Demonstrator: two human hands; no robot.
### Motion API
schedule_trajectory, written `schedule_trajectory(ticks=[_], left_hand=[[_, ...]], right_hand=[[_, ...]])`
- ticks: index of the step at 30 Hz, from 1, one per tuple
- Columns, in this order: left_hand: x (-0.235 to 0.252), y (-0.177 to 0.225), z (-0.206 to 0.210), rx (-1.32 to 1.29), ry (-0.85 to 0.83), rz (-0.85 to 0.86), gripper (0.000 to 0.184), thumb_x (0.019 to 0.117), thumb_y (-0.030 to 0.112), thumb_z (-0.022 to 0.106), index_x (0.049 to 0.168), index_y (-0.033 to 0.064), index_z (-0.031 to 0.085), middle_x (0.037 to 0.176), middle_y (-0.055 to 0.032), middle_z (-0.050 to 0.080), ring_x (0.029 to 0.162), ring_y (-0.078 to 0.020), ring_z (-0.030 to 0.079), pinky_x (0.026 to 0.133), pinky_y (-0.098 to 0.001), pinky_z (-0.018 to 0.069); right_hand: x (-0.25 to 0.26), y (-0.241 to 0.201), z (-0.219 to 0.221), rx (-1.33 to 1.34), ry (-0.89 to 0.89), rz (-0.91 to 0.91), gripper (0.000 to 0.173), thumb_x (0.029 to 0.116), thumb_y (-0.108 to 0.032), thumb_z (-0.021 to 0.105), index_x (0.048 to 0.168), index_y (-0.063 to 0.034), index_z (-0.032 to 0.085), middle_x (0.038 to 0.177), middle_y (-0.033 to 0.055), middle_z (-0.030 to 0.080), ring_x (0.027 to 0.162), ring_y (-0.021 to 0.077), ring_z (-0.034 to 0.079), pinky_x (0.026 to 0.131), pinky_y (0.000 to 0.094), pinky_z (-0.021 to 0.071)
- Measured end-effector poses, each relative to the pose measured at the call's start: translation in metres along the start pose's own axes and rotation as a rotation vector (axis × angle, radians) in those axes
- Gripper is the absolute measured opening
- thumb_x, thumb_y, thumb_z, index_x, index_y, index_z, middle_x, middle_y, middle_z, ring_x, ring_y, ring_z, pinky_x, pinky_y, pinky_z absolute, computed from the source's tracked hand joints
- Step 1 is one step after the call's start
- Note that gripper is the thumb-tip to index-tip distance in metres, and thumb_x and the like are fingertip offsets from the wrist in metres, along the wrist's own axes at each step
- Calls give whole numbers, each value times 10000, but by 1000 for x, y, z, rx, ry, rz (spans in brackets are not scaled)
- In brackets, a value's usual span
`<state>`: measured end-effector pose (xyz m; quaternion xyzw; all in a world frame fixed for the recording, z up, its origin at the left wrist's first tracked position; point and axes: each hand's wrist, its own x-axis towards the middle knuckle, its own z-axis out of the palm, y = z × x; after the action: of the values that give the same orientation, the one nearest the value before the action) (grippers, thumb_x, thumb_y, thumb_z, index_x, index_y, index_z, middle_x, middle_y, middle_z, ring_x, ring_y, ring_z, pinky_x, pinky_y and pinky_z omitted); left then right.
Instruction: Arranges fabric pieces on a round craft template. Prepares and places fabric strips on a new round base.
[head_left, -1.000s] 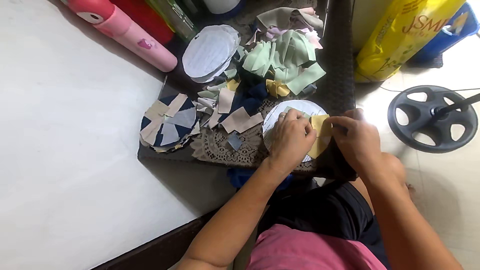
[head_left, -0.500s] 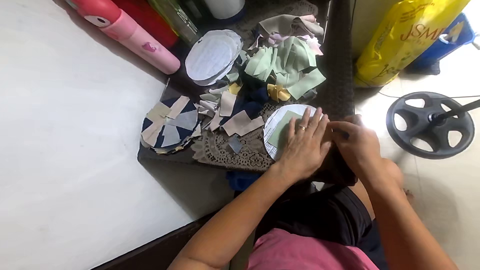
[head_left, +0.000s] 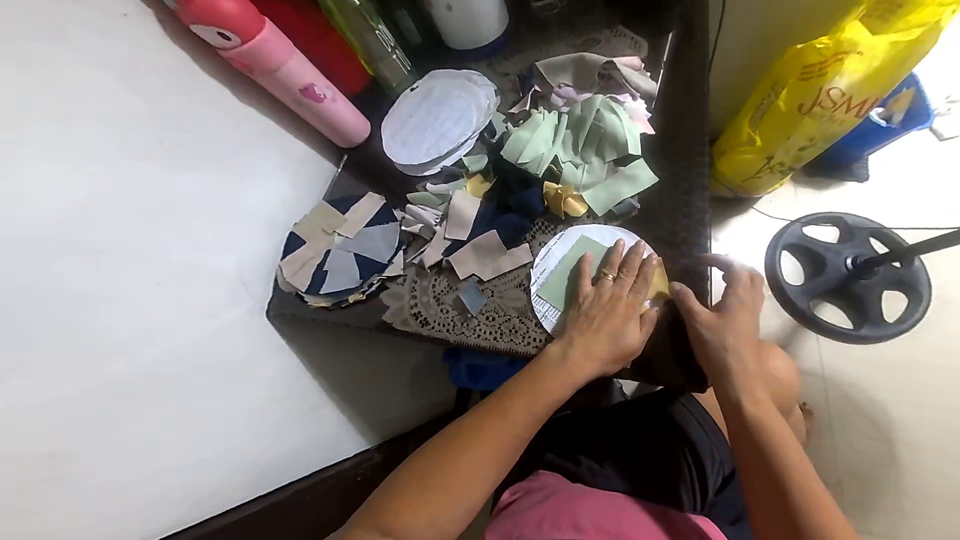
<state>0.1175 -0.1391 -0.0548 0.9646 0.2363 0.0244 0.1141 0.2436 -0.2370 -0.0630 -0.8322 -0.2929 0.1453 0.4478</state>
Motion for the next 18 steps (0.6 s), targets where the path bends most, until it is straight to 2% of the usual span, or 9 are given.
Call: schedule_trajectory(ticks=[2,4,7,9,11,13,16,17,18], left_hand=[[-1,-2,-1,-62,18,-1,614,1104,434,291,1618,100,323,1696,-108,259,1589,-302,148,1219,-672,75],[-4,-8,-4,-236,153,-13,574,1099,372,304,1577,71,405,1664,-125,331,1573,-302,213,1226,-658,113],[-7,-22,-14,-377,351,-103,539,1087,301,308,1512,26,494,1612,-161,412,1538,-331,306,1224,-628,196],[-7,-26,-22,-358,382,-154,534,1091,301,315,1508,21,496,1611,-174,409,1533,-358,307,1228,-618,190],[-5,-24,-26,-277,336,-167,549,1091,323,334,1534,25,460,1630,-183,373,1543,-374,274,1226,-634,169],[-1,-19,-26,-198,247,-148,568,1095,354,360,1577,56,398,1663,-179,308,1563,-386,210,1217,-674,129],[0,-14,-23,-162,165,-87,594,1093,394,375,1614,111,344,1693,-167,235,1580,-382,137,1195,-724,63],[-1,-14,-25,-176,168,-76,577,1089,385,393,1600,117,379,1687,-159,259,1579,-371,153,1195,-723,76],[-4,-14,-27,-199,195,-63,531,1077,350,442,1549,108,465,1655,-155,334,1565,-364,213,1193,-714,120]], right_hand=[[1,0,3,17,-42,59,615,860,-287,762,1399,-86,543,1514,239,416,1340,432,446,1028,637,391],[0,2,2,123,-24,71,647,868,-266,749,1440,-80,511,1486,219,449,1309,374,482,1015,565,432],[-5,5,-2,336,49,88,573,920,-204,645,1448,-54,478,1464,192,469,1237,248,538,954,408,489],[-8,6,-4,446,77,122,497,955,-153,577,1424,-30,470,1438,162,497,1198,185,561,930,336,492],[-11,6,-3,514,70,147,445,976,-103,538,1406,-11,472,1419,160,512,1193,164,572,944,303,498],[-16,6,-3,509,46,155,462,966,-91,534,1415,-5,468,1421,170,509,1208,172,573,945,301,505],[-27,9,-6,334,23,92,576,923,-206,616,1451,-20,477,1442,211,496,1249,238,548,958,365,497],[-31,11,-7,226,27,17,586,922,-247,634,1444,-18,496,1445,232,501,1272,278,538,975,401,492],[-36,12,-7,107,51,-99,558,926,-273,634,1406,-3,542,1432,260,520,1291,344,531,994,461,477]])
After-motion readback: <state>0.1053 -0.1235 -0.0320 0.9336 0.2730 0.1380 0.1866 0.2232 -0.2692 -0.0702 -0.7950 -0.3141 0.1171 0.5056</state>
